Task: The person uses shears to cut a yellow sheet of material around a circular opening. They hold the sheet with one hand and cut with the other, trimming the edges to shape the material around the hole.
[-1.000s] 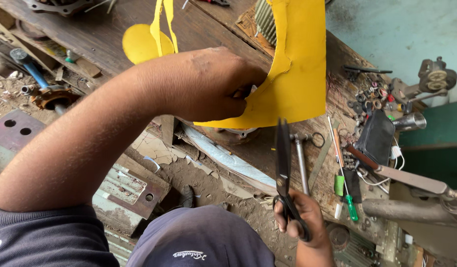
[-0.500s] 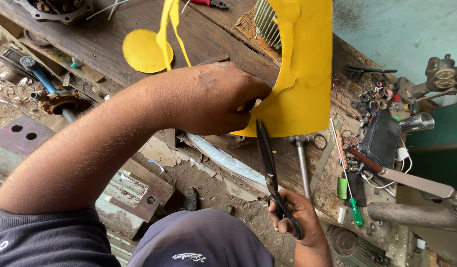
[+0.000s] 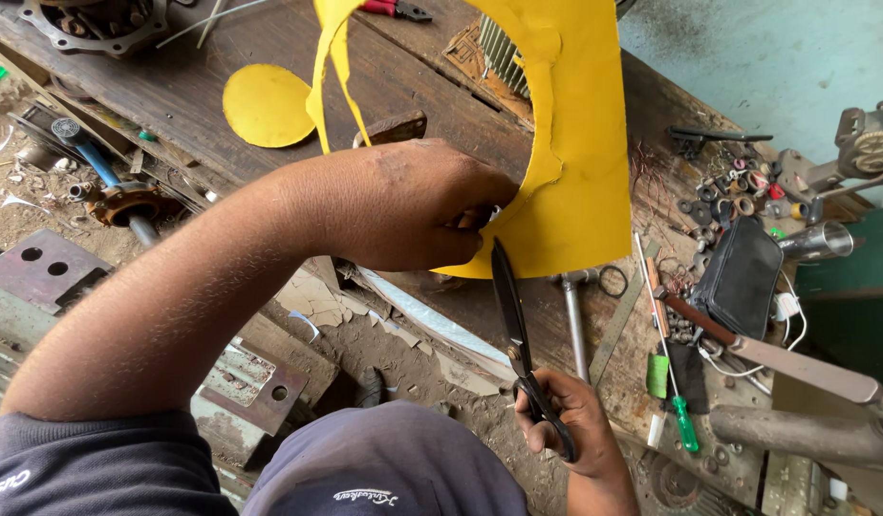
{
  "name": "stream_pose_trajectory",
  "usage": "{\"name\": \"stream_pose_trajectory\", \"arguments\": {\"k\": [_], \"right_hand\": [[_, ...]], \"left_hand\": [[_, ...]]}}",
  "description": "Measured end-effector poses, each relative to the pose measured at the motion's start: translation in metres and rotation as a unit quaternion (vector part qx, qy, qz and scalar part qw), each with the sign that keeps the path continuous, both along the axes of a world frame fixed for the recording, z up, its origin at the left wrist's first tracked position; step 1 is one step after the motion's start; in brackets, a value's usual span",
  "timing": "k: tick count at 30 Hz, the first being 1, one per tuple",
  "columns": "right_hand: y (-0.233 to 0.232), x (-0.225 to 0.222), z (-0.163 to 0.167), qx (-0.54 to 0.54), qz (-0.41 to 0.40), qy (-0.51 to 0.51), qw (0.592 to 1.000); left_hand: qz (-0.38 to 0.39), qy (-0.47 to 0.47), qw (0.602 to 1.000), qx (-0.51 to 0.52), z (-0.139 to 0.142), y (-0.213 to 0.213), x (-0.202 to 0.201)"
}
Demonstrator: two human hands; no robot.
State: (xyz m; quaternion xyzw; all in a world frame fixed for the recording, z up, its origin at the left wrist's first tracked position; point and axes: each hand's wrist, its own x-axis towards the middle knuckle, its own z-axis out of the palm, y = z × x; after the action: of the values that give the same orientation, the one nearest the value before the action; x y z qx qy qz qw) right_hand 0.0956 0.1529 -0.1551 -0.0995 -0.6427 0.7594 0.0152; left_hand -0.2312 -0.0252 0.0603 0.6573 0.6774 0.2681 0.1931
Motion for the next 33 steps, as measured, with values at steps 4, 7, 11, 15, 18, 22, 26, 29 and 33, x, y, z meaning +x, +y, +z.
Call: {"name": "stream_pose_trajectory", "arguments": {"k": [4,7,11,15,18,22,26,29,33], "right_hand": [[0.004,-0.004,-0.003,-0.008,0.001,0.001,1.000],[0.008,-0.006,-0.004,-0.019,0.000,0.004,1.000],[0.011,-0.006,-0.007,-0.028,-0.002,0.010,1.000],[0.016,-0.008,-0.010,0.002,0.002,0.029,1.000],[0.017,-0.008,-0.011,0.000,-0.001,0.040,0.999],[0.016,-0.007,-0.014,-0.029,0.001,0.068,0.997],[0.023,0.000,-0.009,-0.028,-0.005,0.053,0.998],[0.031,0.006,-0.005,-0.007,-0.010,0.042,0.999],[0.042,0.014,-0.003,-0.010,0.008,0.040,0.999]], "left_hand": [[0.007,-0.017,1.000,0.000,-0.001,0.004,0.001],[0.009,-0.026,1.000,0.006,-0.004,0.007,0.001],[-0.002,-0.049,0.997,0.054,-0.008,0.009,0.001],[-0.009,-0.072,0.992,0.100,-0.010,0.011,0.006],[0.001,-0.076,0.993,0.088,-0.010,0.015,0.012],[0.016,-0.072,0.989,0.128,-0.007,0.017,0.025],[0.051,-0.098,0.988,0.112,-0.005,0.020,0.039],[0.050,-0.103,0.986,0.124,-0.005,0.021,0.049],[0.045,-0.125,0.976,0.174,-0.009,0.023,0.063]]}}
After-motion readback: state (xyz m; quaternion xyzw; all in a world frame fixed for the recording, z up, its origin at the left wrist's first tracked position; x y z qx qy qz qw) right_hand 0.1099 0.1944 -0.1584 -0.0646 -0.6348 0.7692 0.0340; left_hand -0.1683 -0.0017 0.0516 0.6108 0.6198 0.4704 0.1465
